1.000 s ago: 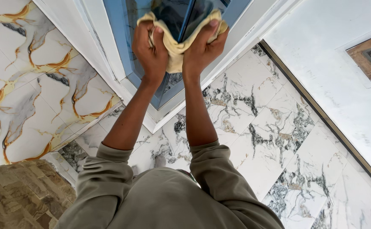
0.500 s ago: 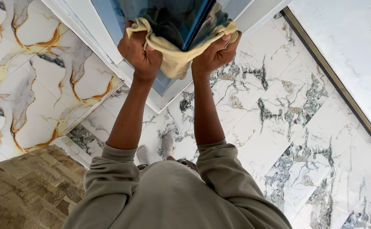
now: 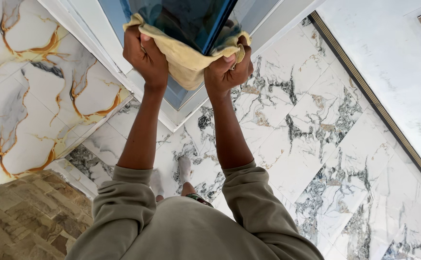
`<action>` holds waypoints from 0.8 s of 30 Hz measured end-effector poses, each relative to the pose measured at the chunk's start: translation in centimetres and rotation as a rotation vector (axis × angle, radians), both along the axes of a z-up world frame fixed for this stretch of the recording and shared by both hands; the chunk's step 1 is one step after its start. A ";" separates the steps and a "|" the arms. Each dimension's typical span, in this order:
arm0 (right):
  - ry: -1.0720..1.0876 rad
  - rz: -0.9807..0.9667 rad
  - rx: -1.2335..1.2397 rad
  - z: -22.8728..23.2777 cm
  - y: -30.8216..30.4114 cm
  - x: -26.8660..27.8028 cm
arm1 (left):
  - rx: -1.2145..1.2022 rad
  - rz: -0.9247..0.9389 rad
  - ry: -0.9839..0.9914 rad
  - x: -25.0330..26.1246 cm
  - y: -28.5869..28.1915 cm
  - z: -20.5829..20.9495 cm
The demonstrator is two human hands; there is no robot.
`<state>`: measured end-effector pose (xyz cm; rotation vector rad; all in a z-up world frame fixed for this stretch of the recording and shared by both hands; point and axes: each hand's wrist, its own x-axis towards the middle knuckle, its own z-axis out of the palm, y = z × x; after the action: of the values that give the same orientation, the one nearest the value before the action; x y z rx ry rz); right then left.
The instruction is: The person holds and folds a cloth, then wipes down the glass panels and frame of a window with it.
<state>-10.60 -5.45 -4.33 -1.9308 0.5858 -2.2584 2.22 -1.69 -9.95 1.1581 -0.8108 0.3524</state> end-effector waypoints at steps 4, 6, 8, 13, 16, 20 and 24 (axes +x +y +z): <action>-0.124 -0.058 0.252 -2.8 -3.8 -0.3 | 0.071 -0.097 -0.177 -1.9 2.4 0.3; -0.395 0.170 0.465 -3.5 -4.5 -0.1 | 0.024 -0.122 -0.254 -1.7 2.5 0.2; -0.360 0.183 0.462 -3.7 -3.3 -0.3 | -0.033 -0.140 -0.323 -1.1 1.6 -0.4; 0.020 -0.034 0.153 -5.1 0.5 -0.3 | 0.034 -0.054 0.189 0.6 0.2 -2.0; -0.067 0.012 0.350 -6.1 -2.4 -0.6 | 0.088 -0.069 -0.095 -2.2 2.7 -2.8; -0.288 0.148 0.574 -7.5 -1.0 -0.2 | 0.115 -0.176 -0.176 -0.2 2.7 -4.2; 0.035 0.045 0.312 -10.1 1.3 -0.9 | 0.042 -0.166 0.112 0.5 1.0 -5.8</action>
<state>-11.45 -4.16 -14.41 -1.8125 0.8338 -1.9710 2.74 -0.68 -15.77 1.1303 -0.8129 0.1323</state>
